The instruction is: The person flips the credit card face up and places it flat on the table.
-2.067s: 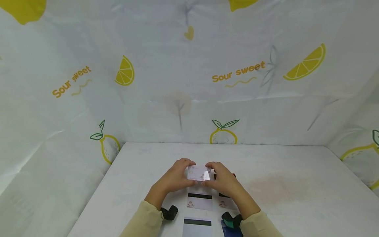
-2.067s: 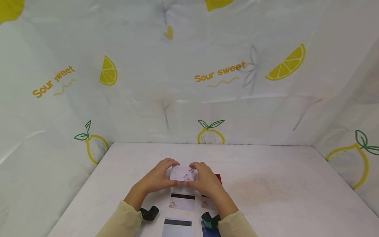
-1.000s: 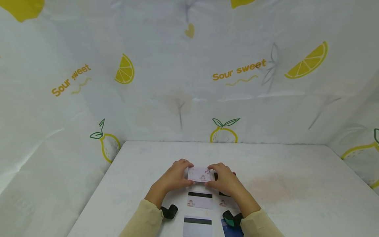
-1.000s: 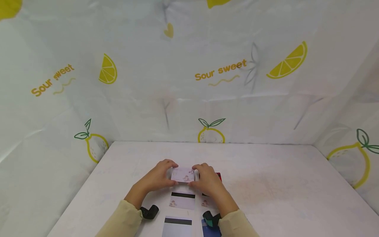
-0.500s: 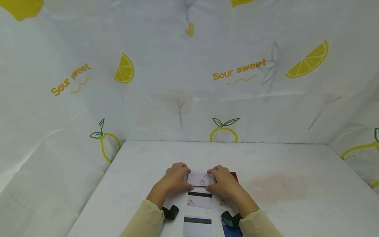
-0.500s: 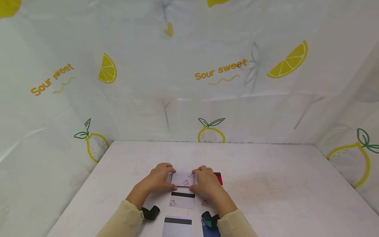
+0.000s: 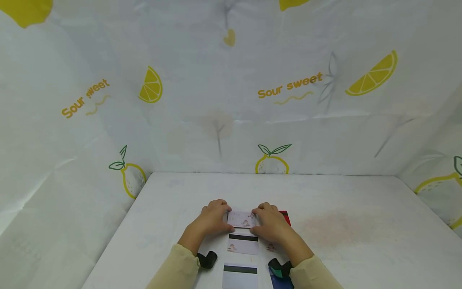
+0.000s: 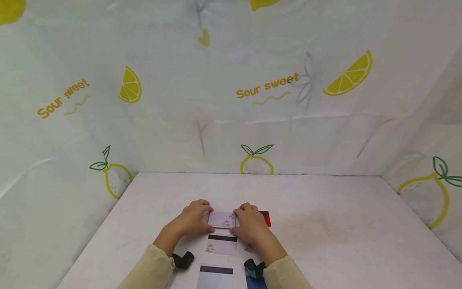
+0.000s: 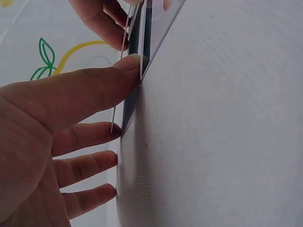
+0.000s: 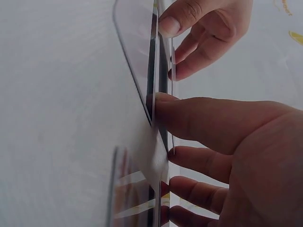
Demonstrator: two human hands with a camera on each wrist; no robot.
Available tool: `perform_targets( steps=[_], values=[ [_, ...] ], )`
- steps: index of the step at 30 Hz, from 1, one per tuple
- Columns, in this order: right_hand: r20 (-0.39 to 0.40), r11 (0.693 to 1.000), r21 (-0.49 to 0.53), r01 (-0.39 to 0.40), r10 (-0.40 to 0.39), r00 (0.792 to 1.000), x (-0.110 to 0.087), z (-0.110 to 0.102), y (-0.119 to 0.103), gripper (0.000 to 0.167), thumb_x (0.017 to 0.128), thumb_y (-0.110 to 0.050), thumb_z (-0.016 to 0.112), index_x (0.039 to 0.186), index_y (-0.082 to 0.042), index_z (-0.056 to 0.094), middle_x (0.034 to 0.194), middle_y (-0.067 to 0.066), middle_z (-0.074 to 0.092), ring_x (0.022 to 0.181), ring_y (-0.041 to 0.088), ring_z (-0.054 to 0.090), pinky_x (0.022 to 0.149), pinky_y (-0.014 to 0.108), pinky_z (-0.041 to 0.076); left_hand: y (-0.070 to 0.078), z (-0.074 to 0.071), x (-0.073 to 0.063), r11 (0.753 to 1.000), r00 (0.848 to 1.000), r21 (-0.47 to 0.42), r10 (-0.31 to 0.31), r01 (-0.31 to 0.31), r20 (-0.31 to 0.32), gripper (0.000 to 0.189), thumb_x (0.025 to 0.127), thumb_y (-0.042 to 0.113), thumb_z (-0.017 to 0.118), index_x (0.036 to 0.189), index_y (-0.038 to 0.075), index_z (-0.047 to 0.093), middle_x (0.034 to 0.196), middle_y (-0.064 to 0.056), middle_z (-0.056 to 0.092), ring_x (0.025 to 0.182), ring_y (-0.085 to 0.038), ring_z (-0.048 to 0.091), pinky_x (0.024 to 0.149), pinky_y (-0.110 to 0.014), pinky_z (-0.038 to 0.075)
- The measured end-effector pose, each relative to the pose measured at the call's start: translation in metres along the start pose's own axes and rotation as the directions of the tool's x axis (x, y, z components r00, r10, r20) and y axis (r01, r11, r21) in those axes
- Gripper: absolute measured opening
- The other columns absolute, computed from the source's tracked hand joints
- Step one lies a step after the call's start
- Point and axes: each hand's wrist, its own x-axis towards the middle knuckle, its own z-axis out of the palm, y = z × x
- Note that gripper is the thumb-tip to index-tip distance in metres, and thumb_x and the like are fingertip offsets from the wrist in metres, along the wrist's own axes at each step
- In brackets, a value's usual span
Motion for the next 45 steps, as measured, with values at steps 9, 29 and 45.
perform_targets(
  steps=[9,29,45],
  values=[
    [0.005,1.0,-0.005,-0.003,0.003,1.0,-0.0003,-0.0009,-0.0014,0.057,0.078,-0.032,0.081,0.128,-0.011,0.063,0.132,0.013,0.053,0.125,0.035,0.046,0.105,0.057,0.038,0.0007,-0.0002,-0.0005,1.0,1.0,-0.017,-0.008,0.008,0.012,0.057,0.074,0.039,0.084,0.122,0.012,0.067,0.137,-0.009,0.053,0.131,-0.031,0.045,0.105,-0.053,0.037],
    [0.008,1.0,-0.002,-0.006,0.006,1.0,0.0002,-0.0017,-0.0015,0.057,0.078,-0.032,0.081,0.128,-0.011,0.063,0.133,0.012,0.052,0.125,0.035,0.046,0.105,0.057,0.038,-0.0004,-0.0005,-0.0003,1.0,1.0,-0.007,0.006,-0.006,0.013,0.059,0.075,0.041,0.084,0.123,0.011,0.066,0.139,-0.009,0.052,0.132,-0.031,0.044,0.106,-0.053,0.037],
    [0.002,1.0,-0.008,0.007,-0.007,1.0,0.0017,-0.0008,0.0007,0.057,0.079,-0.033,0.081,0.128,-0.011,0.064,0.132,0.012,0.053,0.125,0.035,0.046,0.104,0.056,0.038,-0.0011,-0.0006,-0.0005,0.999,0.999,-0.022,0.034,-0.034,0.006,0.032,0.082,0.033,0.079,0.109,0.02,0.068,0.13,-0.005,0.056,0.128,-0.029,0.046,0.101,-0.053,0.039]
  ],
)
